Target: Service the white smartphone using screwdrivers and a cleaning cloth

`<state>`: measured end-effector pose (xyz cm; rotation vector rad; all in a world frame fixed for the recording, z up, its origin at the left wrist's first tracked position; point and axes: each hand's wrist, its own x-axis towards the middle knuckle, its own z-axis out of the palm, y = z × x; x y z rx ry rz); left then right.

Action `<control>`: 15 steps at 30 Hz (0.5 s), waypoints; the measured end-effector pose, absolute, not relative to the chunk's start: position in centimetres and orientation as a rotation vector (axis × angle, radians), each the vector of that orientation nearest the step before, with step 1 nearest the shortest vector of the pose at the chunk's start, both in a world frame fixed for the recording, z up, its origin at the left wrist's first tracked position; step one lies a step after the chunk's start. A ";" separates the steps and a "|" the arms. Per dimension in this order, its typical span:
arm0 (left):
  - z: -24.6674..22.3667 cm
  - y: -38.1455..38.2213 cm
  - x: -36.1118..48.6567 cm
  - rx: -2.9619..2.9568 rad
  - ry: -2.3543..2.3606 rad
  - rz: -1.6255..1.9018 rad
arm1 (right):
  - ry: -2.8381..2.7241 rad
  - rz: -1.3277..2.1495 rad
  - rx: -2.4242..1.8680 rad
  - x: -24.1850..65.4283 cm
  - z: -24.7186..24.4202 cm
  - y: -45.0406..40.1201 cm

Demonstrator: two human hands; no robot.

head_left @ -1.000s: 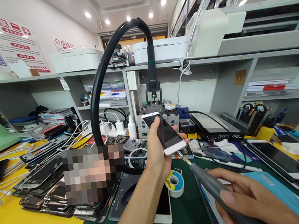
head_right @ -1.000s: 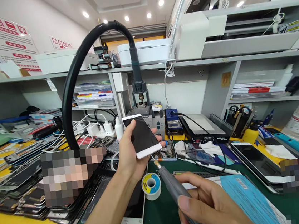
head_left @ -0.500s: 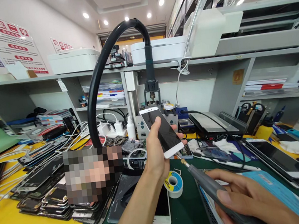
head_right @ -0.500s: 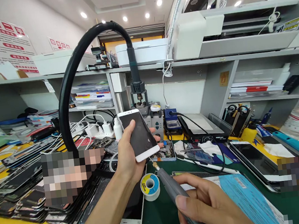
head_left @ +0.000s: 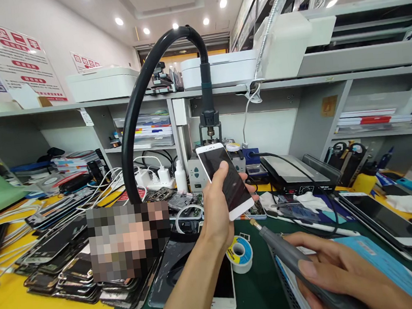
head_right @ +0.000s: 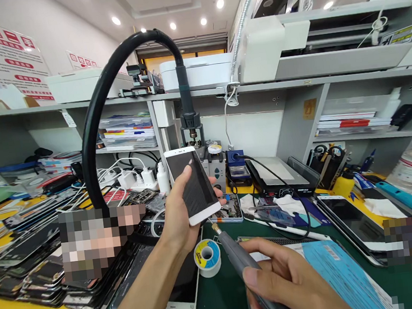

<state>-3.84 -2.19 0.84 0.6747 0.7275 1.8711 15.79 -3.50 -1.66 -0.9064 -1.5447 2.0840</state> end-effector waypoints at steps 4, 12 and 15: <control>1.2 -2.4 -3.8 0.654 0.761 1.856 | -1.558 2.080 -0.888 15.8 -1.7 -3.4; 1.4 -2.3 -3.7 0.605 0.824 1.873 | -1.541 2.104 -0.853 15.8 -2.1 -3.0; 1.2 -2.2 -3.7 0.598 0.803 1.880 | -1.545 2.097 -0.850 15.9 -2.1 -3.1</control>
